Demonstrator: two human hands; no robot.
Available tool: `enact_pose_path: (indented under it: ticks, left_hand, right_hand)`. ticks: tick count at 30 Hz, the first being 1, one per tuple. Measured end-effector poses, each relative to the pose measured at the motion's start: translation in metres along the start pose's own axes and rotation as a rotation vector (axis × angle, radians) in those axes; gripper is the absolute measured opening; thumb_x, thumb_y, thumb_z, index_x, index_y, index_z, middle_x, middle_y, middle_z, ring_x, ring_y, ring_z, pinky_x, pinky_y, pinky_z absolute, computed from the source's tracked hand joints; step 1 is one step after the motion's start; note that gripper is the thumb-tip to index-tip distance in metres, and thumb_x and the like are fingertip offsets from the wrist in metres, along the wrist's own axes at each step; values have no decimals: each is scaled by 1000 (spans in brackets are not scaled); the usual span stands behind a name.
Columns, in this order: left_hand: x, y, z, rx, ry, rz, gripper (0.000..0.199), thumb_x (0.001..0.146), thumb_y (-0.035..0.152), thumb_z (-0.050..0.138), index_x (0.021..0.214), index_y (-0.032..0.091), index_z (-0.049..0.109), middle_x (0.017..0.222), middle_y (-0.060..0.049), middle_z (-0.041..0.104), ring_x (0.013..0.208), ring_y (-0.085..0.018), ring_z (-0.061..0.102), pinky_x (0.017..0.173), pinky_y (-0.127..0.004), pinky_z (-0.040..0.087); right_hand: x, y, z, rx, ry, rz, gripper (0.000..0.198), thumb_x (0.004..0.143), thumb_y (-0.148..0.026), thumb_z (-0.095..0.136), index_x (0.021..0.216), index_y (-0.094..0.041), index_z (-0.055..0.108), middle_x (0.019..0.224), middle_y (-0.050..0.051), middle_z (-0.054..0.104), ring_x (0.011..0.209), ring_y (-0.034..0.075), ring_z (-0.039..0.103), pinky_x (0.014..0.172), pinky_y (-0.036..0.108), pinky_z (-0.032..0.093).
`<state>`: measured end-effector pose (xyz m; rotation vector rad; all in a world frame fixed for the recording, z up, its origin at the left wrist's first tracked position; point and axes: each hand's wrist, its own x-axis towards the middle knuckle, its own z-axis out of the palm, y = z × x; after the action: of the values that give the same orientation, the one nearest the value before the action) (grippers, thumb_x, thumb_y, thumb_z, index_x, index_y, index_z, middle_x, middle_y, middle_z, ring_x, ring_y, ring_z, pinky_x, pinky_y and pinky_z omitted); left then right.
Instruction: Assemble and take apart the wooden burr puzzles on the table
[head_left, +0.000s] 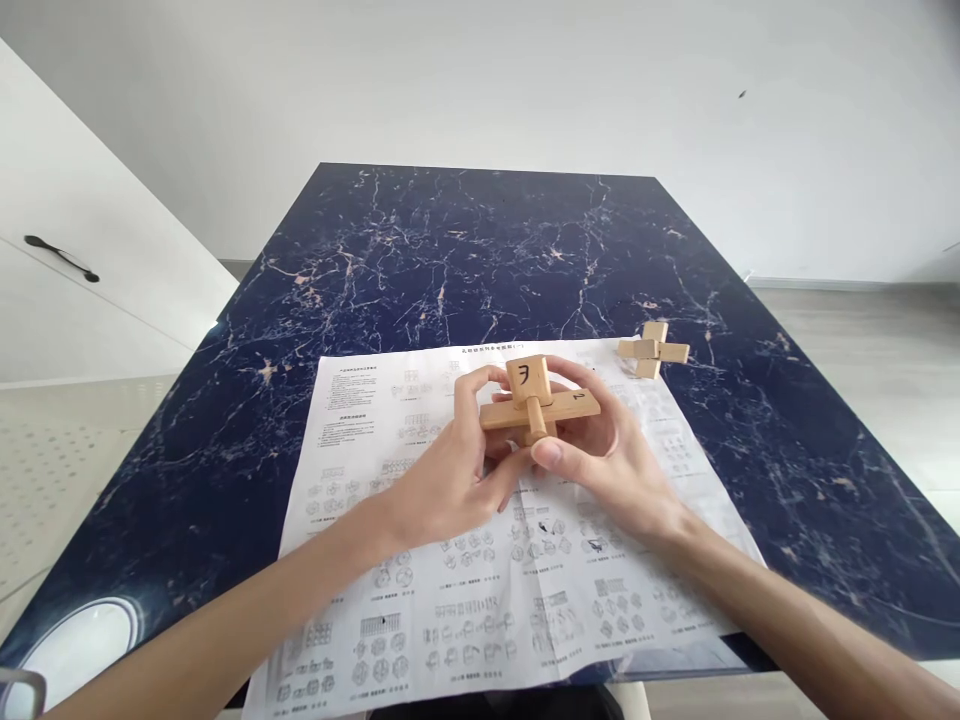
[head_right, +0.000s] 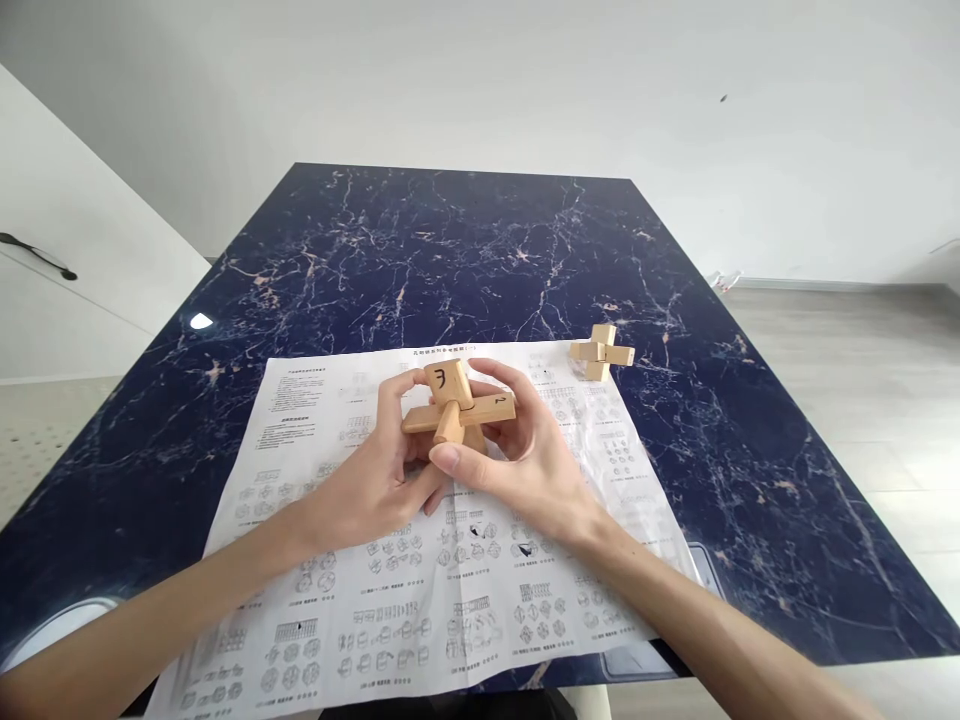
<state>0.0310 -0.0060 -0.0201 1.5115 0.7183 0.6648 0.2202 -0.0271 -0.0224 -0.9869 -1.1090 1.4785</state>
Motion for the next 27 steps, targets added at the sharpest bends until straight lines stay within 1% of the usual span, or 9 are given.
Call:
enact_pose_path:
  ticks: [5, 7, 12, 14, 16, 19, 23, 25, 27]
  left_hand:
    - [2, 0, 1, -48, 8, -2, 47, 109, 35, 59, 141, 32, 25, 149, -20, 58, 57, -5, 57, 56, -28, 56]
    - [2, -1, 1, -44, 5, -2, 50, 108, 34, 60, 142, 32, 24, 148, -20, 59, 58, -6, 60, 57, -29, 58]
    - [2, -4, 0, -44, 15, 1, 53, 108, 36, 60, 145, 32, 22, 129, -13, 69, 59, -9, 63, 61, -31, 59]
    - [2, -4, 0, -49, 27, -6, 56, 109, 35, 59, 148, 32, 19, 110, -6, 73, 58, -10, 64, 62, -31, 59]
    - [2, -3, -1, -61, 39, -22, 61, 108, 33, 59, 151, 32, 16, 93, 1, 72, 57, -11, 64, 62, -30, 58]
    - [1, -2, -3, -62, 44, -56, 65, 106, 32, 62, 152, 32, 16, 92, 2, 73, 59, -11, 64, 64, -29, 56]
    - [-1, -2, -8, 7, 23, -56, 56, 106, 29, 57, 148, 31, 20, 100, -1, 73, 60, -10, 63, 65, -30, 54]
    - [-2, -2, -10, 45, 7, -35, 50, 106, 30, 54, 145, 29, 23, 100, -1, 73, 61, -10, 62, 63, -29, 52]
    - [-4, -1, -12, 78, -4, -12, 45, 107, 34, 53, 144, 27, 27, 100, -3, 73, 61, -11, 61, 62, -29, 51]
  right_hand:
    - [1, 0, 1, 41, -19, -18, 79, 78, -43, 95, 143, -32, 51, 143, 12, 69, 124, 36, 71, 104, 62, 59]
    - [0, 0, 0, 49, -32, -25, 78, 80, -41, 94, 144, -34, 50, 145, 11, 68, 127, 36, 70, 105, 61, 59]
    - [2, 5, -2, 16, -42, -83, 76, 83, -42, 92, 145, -32, 49, 146, 13, 67, 125, 35, 70, 104, 60, 60]
    - [6, 6, -6, -33, -40, -137, 74, 84, -46, 90, 144, -32, 49, 145, 13, 67, 118, 34, 73, 101, 59, 61]
    - [9, 2, -11, -130, -16, -214, 73, 85, -51, 88, 144, -33, 50, 146, 12, 66, 120, 33, 72, 104, 59, 60]
    - [2, -14, -24, -416, 92, -358, 76, 84, -51, 88, 148, -35, 51, 150, 11, 62, 137, 35, 62, 113, 59, 54]
    - [-29, -39, -51, -853, 302, -526, 91, 76, -45, 95, 154, -34, 48, 148, 12, 63, 137, 38, 61, 106, 58, 58]
    - [-46, -42, -69, -979, 429, -491, 93, 77, -49, 93, 156, -33, 46, 142, 12, 67, 135, 39, 63, 106, 59, 57]
    - [-56, -37, -88, -1024, 587, -393, 92, 77, -58, 89, 155, -30, 48, 137, 14, 70, 126, 40, 68, 102, 61, 57]
